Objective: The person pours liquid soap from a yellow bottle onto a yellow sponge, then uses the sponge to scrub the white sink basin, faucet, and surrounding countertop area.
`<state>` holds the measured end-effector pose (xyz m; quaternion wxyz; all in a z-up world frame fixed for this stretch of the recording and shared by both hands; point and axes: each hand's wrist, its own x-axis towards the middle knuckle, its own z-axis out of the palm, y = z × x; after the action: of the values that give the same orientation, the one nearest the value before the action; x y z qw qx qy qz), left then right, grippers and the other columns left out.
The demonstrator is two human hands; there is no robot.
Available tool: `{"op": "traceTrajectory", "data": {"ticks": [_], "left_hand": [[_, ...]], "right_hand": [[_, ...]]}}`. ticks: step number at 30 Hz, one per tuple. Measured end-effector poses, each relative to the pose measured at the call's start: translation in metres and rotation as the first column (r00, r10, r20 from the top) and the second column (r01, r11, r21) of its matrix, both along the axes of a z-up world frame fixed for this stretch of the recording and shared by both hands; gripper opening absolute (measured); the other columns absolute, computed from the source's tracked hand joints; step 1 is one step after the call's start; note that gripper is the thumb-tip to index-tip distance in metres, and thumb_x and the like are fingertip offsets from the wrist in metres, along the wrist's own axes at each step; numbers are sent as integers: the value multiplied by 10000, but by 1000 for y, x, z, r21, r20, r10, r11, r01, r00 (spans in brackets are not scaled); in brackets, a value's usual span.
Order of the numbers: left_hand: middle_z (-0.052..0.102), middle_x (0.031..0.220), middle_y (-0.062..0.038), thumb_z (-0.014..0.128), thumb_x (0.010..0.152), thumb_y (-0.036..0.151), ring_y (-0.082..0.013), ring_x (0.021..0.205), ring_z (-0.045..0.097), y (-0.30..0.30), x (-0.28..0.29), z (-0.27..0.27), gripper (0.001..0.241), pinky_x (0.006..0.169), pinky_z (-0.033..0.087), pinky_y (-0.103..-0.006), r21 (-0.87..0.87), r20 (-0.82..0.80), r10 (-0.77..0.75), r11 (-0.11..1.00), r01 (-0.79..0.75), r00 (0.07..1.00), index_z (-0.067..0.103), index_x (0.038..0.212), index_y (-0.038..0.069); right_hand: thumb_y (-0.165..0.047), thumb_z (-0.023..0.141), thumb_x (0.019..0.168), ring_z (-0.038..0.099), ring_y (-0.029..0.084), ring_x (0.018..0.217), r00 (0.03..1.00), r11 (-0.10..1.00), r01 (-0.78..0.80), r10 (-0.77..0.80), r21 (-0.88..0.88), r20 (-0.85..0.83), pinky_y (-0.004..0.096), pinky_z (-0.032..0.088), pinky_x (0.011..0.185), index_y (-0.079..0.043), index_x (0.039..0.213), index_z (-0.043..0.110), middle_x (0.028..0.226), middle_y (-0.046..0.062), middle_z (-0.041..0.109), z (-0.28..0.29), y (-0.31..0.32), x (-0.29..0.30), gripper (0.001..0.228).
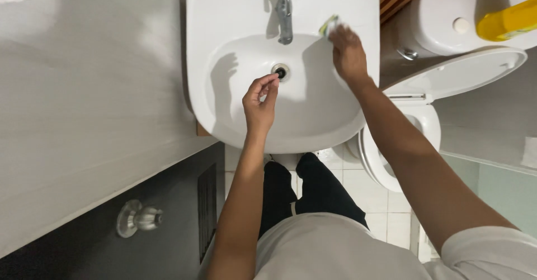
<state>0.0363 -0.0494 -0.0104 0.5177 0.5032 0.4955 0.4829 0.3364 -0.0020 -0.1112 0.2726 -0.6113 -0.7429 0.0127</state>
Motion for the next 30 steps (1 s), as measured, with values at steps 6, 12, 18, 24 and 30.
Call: {"op": "traceTrajectory", "data": {"ticks": [6,12,18,24,30], "left_hand": [[740,1012,-60,711,970,42,-102,939,692,0,32,-20,189,835,574,-264,72,60,49,996,-54,997,771,1137,108],[737,1020,-50,714,972,49,-97,957,668,-10,64,-22,179,813,576,-251,78,84,50,995,-57,995,776,1126,116],[733,1020,-41,710,973,45,-92,951,654,-16,69,-21,184,816,581,-243,70,60,87,993,-91,994,777,1124,124],[721,981,-29,706,970,40,-88,933,617,-30,76,-7,189,830,563,-255,55,41,129,990,-131,991,773,1125,125],[716,959,15,723,980,80,-63,918,623,-32,77,-17,167,827,563,-240,109,29,165,980,-167,986,776,1120,154]], "right_hand": [[-64,704,985,637,289,1280,929,990,139,-123,-21,349,406,414,1166,-122,1301,739,1341,105,715,-26,-23,50,324],[-82,634,1027,585,341,1330,968,971,203,-178,-129,179,449,373,1177,-22,1352,691,1367,215,670,-51,-8,64,335],[-129,526,1065,581,347,1249,924,963,259,-226,-71,307,445,436,1055,-82,1230,748,1281,140,696,-52,30,130,280],[-91,687,922,603,265,1046,932,989,135,-146,56,332,431,446,922,-97,1103,803,1042,66,689,-24,17,110,214],[-171,767,895,656,319,935,966,986,118,-85,-122,246,436,553,834,-183,1208,789,1091,83,639,-20,-15,116,314]]}}
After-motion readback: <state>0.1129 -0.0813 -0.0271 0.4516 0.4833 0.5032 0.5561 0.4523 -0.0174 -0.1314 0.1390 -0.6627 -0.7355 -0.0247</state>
